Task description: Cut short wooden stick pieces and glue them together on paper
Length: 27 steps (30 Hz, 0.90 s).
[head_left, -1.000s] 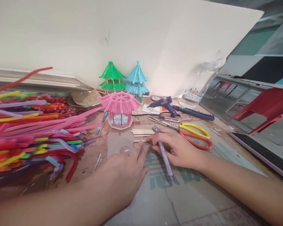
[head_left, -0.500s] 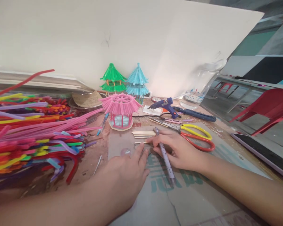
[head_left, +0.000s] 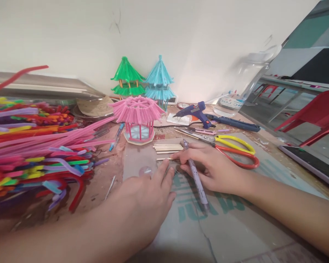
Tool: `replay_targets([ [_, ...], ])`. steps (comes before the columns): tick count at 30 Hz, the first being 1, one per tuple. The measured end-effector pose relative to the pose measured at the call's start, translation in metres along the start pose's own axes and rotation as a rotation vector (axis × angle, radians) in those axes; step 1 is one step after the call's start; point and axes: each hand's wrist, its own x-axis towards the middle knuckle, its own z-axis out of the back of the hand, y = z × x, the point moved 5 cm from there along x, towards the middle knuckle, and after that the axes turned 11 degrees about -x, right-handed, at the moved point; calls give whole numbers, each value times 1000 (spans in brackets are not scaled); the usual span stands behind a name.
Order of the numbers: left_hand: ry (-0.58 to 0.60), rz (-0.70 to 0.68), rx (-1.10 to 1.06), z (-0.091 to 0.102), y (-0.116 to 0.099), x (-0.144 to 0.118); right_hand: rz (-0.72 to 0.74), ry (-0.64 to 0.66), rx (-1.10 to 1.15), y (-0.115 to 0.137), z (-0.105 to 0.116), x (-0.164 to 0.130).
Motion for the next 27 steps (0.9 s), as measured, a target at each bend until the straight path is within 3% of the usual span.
replay_targets([
  [13,68,5,-15,-6,1,2,3,1,-26,-1,0,-1],
  [27,-25,-4,7,-1,0,1,11,9,-27,0,1,0],
])
